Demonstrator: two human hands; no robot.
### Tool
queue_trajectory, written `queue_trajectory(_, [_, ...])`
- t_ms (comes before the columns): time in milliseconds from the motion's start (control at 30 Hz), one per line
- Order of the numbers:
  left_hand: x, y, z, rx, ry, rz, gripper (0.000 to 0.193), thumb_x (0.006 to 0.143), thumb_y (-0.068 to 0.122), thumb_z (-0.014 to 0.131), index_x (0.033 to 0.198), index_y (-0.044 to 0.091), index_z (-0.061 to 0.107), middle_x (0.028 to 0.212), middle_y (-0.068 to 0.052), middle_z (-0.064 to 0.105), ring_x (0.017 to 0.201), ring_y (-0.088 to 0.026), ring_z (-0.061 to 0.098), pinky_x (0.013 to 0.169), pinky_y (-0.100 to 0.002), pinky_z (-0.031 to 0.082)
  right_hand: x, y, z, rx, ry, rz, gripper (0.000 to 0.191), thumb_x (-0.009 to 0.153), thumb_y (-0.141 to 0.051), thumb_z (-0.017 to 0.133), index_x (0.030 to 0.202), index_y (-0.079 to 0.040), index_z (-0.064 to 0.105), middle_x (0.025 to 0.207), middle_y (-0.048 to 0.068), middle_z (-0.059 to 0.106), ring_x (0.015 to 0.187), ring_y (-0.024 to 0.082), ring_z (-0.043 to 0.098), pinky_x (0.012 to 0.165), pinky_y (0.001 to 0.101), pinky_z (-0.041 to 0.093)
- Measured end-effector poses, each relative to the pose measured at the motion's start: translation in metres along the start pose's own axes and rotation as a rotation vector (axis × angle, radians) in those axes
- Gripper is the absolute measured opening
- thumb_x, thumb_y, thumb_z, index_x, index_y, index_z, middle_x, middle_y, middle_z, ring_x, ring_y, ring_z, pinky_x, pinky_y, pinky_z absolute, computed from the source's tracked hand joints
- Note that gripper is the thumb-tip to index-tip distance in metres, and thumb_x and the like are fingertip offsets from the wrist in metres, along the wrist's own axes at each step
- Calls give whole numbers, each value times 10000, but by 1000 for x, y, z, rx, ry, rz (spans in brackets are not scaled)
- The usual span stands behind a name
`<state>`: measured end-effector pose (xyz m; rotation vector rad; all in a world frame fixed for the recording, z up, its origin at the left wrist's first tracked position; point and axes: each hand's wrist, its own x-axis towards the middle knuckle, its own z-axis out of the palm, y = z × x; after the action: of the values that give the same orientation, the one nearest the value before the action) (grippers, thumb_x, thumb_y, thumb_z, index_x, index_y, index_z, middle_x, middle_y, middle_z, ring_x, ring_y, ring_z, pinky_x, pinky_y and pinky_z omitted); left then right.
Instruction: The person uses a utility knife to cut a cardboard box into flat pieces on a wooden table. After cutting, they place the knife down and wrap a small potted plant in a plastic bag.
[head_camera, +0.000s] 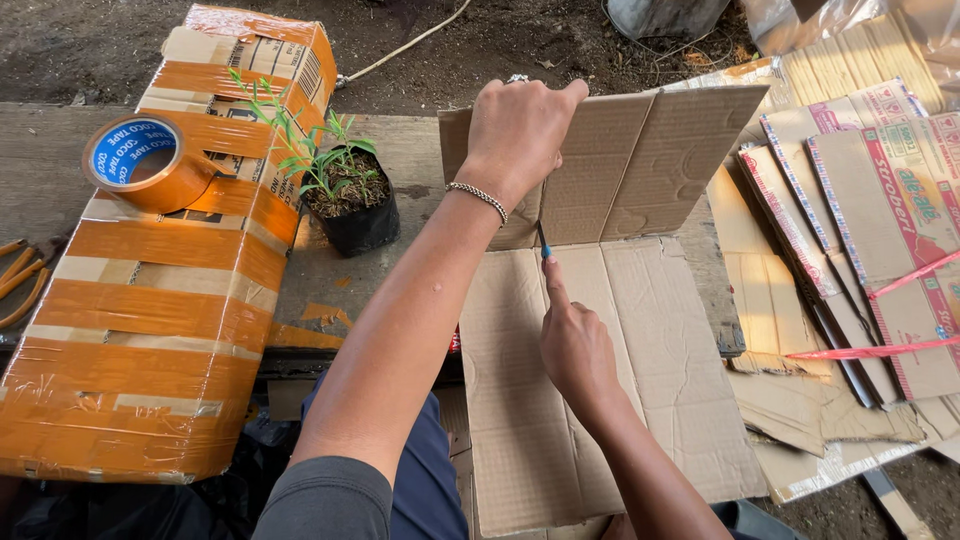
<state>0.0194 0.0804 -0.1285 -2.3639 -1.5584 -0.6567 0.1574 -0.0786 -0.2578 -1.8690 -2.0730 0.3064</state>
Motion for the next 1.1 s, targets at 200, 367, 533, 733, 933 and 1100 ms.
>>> queue_trajectory(200, [-5, 3, -4, -6, -21, -9, 446, 687, 284, 906, 1064, 194, 686, 697, -24, 733, 744, -190, 741, 693, -374, 533, -15, 1, -2, -51, -41, -9, 713, 933, -68, 523, 1600, -177, 297, 713, 247, 665, 588, 445, 662, 554, 578, 515])
queue_trajectory(367, [-6, 3, -3, 17, -27, -13, 428, 701, 285, 905, 1061, 191, 694, 686, -18, 728, 724, -170, 733, 692, -364, 534, -23, 0, -3, -17, -34, -11, 697, 927, -72, 520, 1588, -172, 322, 697, 260, 665, 590, 461, 659, 560, 585, 516])
queue_trajectory(533, [-8, 2, -1, 8, 10, -6, 447, 679, 283, 908, 1065, 202, 699, 685, -19, 734, 738, -180, 735, 697, -380, 531, -27, 5, -6, 11, -53, -2, 639, 950, -81, 508, 1566, -182, 372, 673, 285, 664, 595, 473, 655, 598, 599, 502])
queue_trajectory(733, [-8, -2, 0, 10, 57, -6, 447, 681, 252, 903, 1080, 223, 702, 688, -16, 738, 742, -185, 733, 705, -388, 521, -35, 6, -9, -41, -84, -36, 659, 928, -61, 513, 1566, -146, 371, 671, 281, 660, 590, 474, 650, 586, 593, 506])
queue_trajectory(933, [-12, 3, -3, -15, 37, -6, 441, 700, 246, 900, 1093, 217, 702, 707, -33, 743, 748, -185, 732, 724, -388, 515, -42, 0, -17, -75, -125, -66, 695, 881, -14, 493, 1556, -134, 374, 698, 258, 673, 610, 454, 666, 575, 584, 522])
queue_trajectory(1100, [-13, 7, -12, -13, 23, 15, 420, 707, 284, 896, 1071, 203, 702, 717, -30, 744, 759, -186, 732, 721, -392, 517, -41, -3, -30, -71, -197, 50, 657, 915, -36, 476, 1552, -187, 420, 701, 305, 659, 667, 477, 670, 656, 583, 524])
